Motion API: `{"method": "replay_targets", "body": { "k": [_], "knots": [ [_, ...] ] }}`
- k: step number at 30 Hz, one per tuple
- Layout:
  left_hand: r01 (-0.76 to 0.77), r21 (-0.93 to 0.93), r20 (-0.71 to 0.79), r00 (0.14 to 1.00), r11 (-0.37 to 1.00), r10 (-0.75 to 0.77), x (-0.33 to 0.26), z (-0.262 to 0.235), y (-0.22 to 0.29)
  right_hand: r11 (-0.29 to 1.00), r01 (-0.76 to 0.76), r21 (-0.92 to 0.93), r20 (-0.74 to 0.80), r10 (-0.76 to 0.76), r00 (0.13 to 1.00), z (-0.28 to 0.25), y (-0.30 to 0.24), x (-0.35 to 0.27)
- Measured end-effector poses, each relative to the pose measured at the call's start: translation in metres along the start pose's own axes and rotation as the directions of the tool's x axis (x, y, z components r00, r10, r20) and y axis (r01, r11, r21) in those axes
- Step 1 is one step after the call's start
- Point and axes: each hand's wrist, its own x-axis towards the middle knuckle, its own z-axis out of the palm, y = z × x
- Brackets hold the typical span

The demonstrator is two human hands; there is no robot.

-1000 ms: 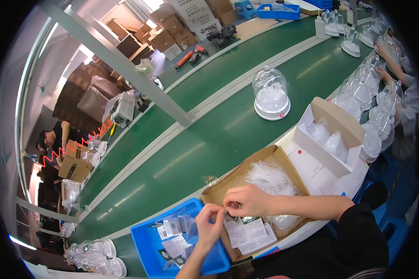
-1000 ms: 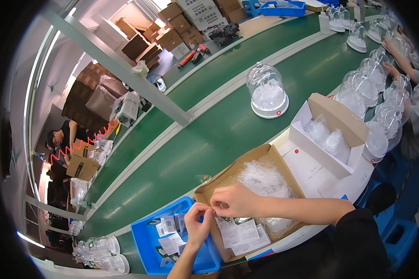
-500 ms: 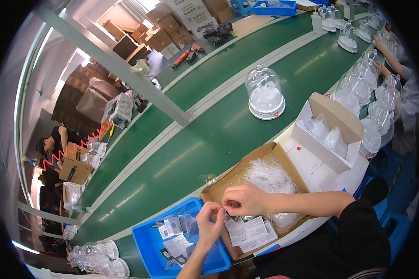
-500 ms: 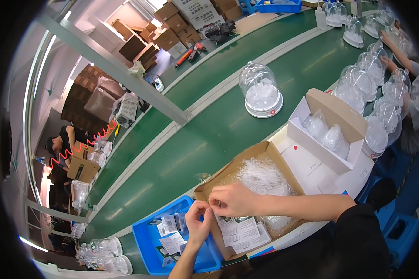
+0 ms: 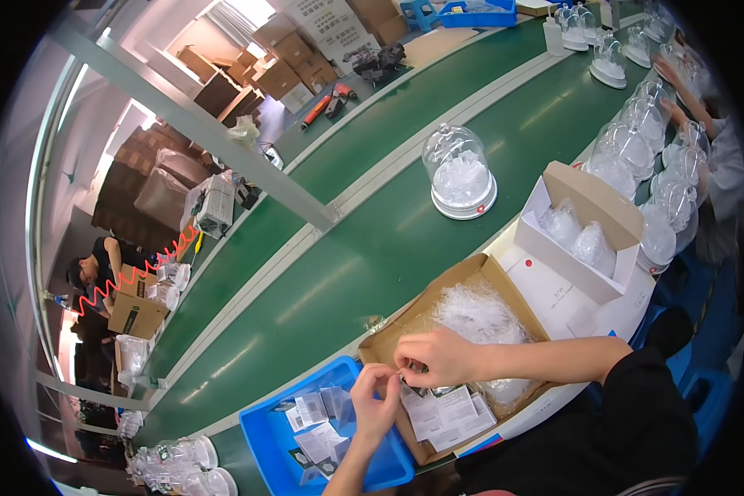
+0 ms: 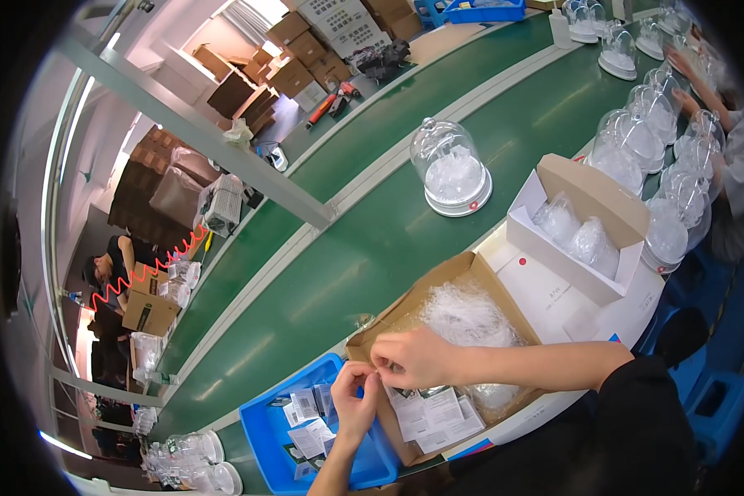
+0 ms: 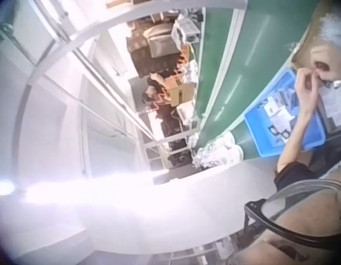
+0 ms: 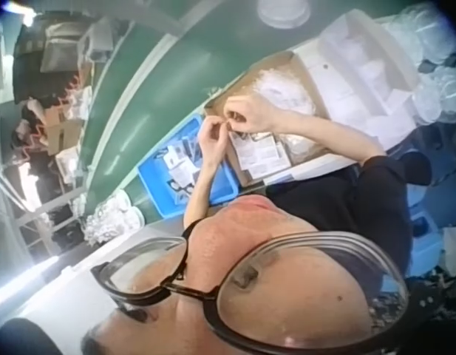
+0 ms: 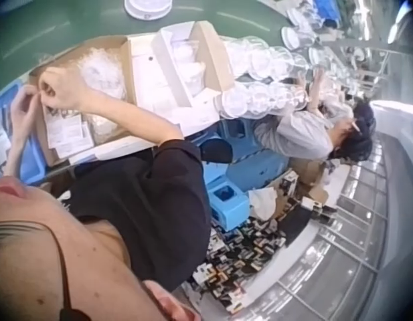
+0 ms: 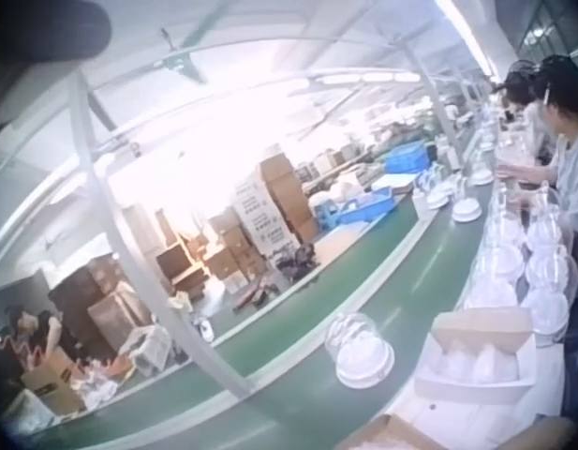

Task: Placing green packets and product information into clear plastic domes on an assembly line.

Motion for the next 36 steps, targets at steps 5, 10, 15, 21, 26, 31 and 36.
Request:
{"method": "replay_targets", "body": {
  "k": [5,10,15,21,26,31,36],
  "knots": [
    [-0.026,0.050,0.022,0.999,0.998,0.025,0.000,-0.001,0.002,0.999,0.052,-0.010,-0.021,-0.052,0.998,0.001,-0.001,-0.001],
    [-0.055,0.073,0.037,0.998,0.996,0.052,0.002,0.002,0.008,0.999,0.024,-0.044,0.003,-0.024,1.000,0.002,0.001,-0.003],
    [-0.052,0.061,0.044,0.998,0.997,0.049,-0.001,0.001,0.010,0.999,0.017,-0.041,0.010,-0.017,1.000,0.006,-0.001,-0.005],
    [-0.022,0.071,0.013,1.000,0.997,0.021,0.000,0.002,0.005,0.999,-0.045,0.004,-0.011,0.045,0.999,-0.001,-0.001,-0.001],
    [0.067,-0.035,-0.010,0.998,0.997,-0.068,-0.001,0.003,0.007,0.958,-0.221,0.185,-0.024,0.229,0.973,-0.002,-0.004,0.000],
    [-0.051,0.131,0.065,0.997,0.990,0.043,0.005,0.003,0.012,0.965,-0.167,0.204,-0.050,0.181,0.982,0.002,0.005,-0.001],
    [-0.034,0.160,0.046,0.999,0.987,0.027,0.003,0.003,0.003,0.937,-0.168,0.306,-0.076,0.200,0.977,0.004,0.002,0.002]
  ]
}}
